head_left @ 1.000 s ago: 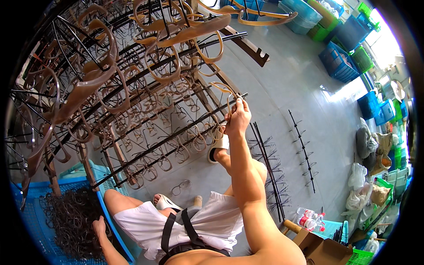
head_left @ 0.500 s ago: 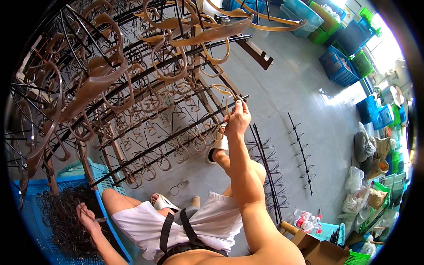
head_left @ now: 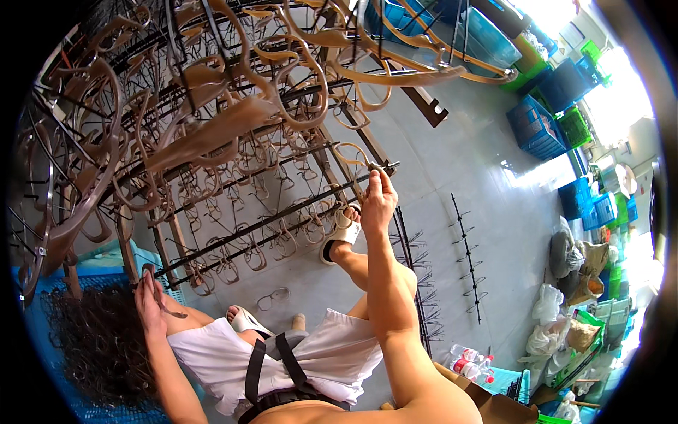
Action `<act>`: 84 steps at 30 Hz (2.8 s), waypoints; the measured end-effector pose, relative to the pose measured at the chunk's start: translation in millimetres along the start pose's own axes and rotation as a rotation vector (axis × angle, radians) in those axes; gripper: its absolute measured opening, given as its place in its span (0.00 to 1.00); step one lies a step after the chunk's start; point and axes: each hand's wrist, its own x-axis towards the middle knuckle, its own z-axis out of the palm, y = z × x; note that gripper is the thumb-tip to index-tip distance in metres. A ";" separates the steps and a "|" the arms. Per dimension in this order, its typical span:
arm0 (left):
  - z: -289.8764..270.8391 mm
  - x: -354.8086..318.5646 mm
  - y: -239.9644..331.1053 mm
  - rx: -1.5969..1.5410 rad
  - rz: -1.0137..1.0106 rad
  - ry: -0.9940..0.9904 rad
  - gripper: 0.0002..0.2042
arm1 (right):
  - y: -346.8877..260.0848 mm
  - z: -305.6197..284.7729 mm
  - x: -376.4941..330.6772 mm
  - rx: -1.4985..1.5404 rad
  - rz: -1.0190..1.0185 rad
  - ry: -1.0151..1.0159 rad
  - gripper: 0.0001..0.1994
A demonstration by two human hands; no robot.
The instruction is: The person sits on a chair and repeatedly picks up metal wire loops from a blue basket, then attaches them to wooden hangers on a multi-tiered rack. The person handles the hangers and wire loops one at a time, securing the loops onto the hanger hooks.
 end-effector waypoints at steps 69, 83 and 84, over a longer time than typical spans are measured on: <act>13.5 2.3 -5.9 -0.310 0.112 0.238 0.11 | 13.3 46.8 -53.5 0.076 0.120 0.014 0.12; 6.2 1.2 -8.7 -0.211 0.120 0.255 0.17 | 13.8 45.8 -63.8 0.355 0.220 0.029 0.12; 7.3 0.4 -7.5 -0.202 0.115 0.253 0.17 | 12.4 45.6 -64.2 0.360 0.218 0.019 0.11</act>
